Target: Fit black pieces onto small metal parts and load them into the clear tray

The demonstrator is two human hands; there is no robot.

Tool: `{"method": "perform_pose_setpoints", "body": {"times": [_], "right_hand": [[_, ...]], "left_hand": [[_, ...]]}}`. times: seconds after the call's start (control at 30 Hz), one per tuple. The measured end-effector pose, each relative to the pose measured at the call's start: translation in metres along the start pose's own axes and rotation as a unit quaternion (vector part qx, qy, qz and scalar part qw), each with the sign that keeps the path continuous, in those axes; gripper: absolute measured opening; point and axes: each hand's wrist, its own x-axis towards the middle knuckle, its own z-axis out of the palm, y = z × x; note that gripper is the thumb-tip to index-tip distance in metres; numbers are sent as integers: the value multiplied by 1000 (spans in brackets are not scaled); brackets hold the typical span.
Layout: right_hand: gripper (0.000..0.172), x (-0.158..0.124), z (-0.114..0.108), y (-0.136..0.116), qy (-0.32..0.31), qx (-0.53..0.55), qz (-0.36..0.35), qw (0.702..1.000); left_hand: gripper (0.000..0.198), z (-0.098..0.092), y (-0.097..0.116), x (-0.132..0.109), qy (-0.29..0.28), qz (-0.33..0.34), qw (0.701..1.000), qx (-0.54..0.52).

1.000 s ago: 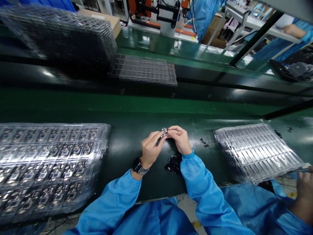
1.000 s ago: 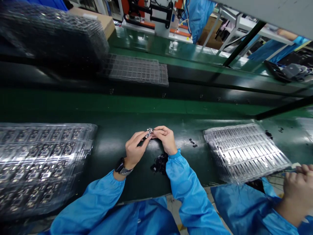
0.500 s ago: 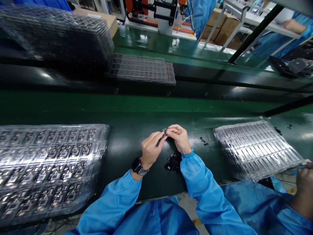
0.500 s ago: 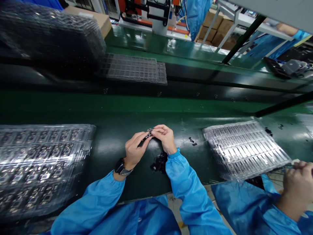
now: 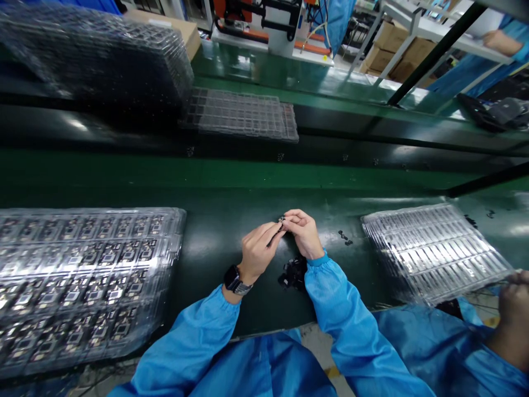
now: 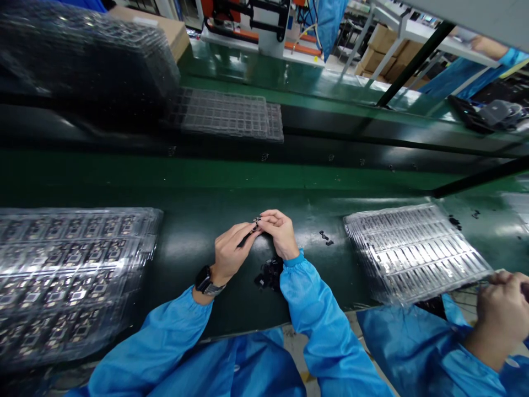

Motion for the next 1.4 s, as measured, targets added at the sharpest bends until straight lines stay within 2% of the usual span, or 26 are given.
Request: {"method": "perform_pose_setpoints", "body": {"times": [0.23, 0.5, 0.87, 1.0, 1.07, 1.17, 1.23, 1.3, 1.4], "right_hand": [[27, 1, 0, -3, -15, -1, 0, 1000], [31, 0, -3, 0, 11, -40, -64, 997], [35, -3, 3, -3, 29, -75, -82, 993], [32, -8, 2, -6, 29, -92, -84, 992], [30, -7, -4, -7, 22, -97, -83, 992], [33, 1, -15, -3, 25, -104, -77, 991], [35, 6, -20, 1, 28, -111, -72, 991], [39, 8, -20, 5, 24, -119, -66, 990], [46, 9, -19, 10, 12, -140, -59, 988]], "left_hand": [[18, -1, -1, 1, -14, -11, 1000, 3], [21, -1, -3, 2, -29, -11, 1000, -5], [22, 0, -2, 2, -38, -38, 999, 6], [21, -5, 9, 5, -40, -66, 997, 1], [22, -20, 21, 10, -48, -97, 994, -23], [20, -61, 50, 16, -74, -161, 982, -66], [18, -101, 70, 17, -111, -191, 973, -66], [17, -148, 79, 16, -144, -212, 966, -21], [20, -225, 64, 16, -176, -244, 945, 128]]}}
